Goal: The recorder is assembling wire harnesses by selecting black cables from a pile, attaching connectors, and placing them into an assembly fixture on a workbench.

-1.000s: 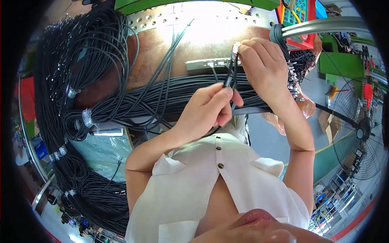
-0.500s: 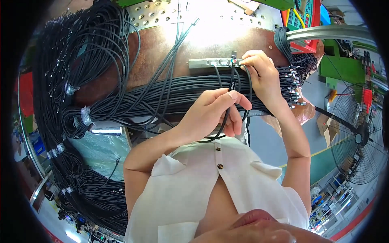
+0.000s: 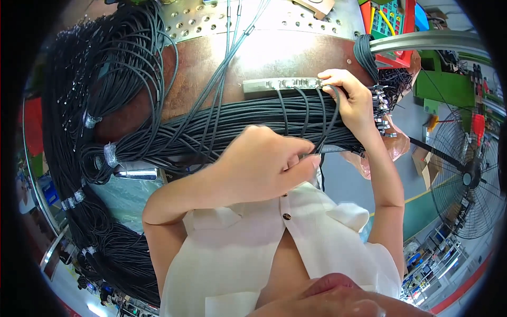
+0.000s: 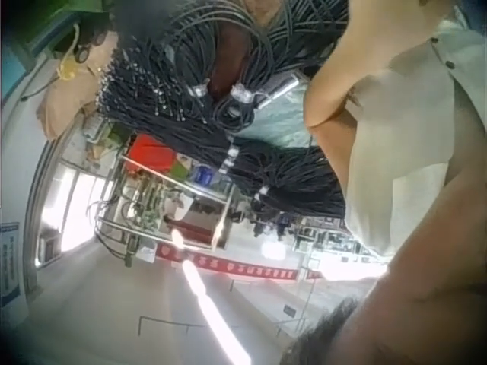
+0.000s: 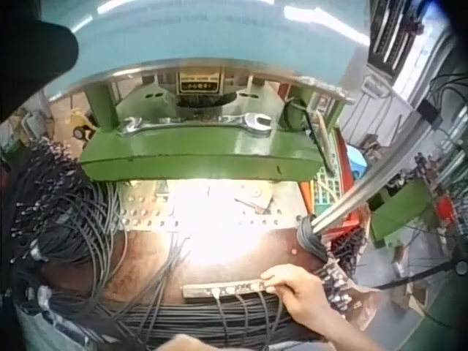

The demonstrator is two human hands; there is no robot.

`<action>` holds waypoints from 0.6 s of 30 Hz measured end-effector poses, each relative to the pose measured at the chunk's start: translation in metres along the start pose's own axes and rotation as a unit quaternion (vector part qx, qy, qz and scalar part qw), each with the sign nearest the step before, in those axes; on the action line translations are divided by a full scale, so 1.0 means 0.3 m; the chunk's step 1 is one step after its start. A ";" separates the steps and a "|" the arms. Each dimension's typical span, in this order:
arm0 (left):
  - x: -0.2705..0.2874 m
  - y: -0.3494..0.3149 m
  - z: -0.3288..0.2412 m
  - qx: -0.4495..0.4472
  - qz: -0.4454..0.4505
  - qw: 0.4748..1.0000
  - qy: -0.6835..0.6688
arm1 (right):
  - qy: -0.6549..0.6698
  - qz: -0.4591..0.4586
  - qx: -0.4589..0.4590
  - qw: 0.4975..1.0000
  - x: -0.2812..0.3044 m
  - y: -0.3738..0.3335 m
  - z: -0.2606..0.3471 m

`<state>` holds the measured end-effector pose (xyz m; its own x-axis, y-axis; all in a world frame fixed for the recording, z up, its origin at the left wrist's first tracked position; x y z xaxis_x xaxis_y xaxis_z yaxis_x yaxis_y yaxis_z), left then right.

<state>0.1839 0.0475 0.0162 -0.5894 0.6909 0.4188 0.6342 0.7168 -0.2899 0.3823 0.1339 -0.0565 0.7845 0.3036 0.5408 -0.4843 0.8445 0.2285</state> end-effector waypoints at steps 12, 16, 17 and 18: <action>0.416 0.301 0.304 -0.110 -0.269 0.933 -0.214 | 0.083 0.122 0.009 0.989 0.085 0.320 0.005; 0.267 0.527 0.519 -0.122 -0.116 0.752 -0.638 | -0.023 0.032 -0.122 0.992 0.017 0.690 -0.090; 0.268 0.528 0.481 -0.119 -0.106 0.754 -0.637 | 0.011 -0.074 -0.059 0.995 0.029 0.759 -0.150; 0.261 0.540 0.355 -0.065 -0.100 0.773 -0.623 | 0.020 -0.205 0.005 0.979 0.170 0.811 -0.462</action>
<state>0.1871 0.2277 -0.0896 -0.6557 0.1806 -0.7331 0.4658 0.8609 -0.2045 0.3582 0.4162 -0.0855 0.9280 -0.0418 0.3702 -0.1304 0.8944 0.4279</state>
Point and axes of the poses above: each hand's wrist, its own y-axis towards the middle knuckle, its own x-axis out of the back of the hand, z = x × y, the point moved 3 cm from there along y, towards the middle knuckle, and after that the axes turned 4 degrees about y, right-handed, at the moved point
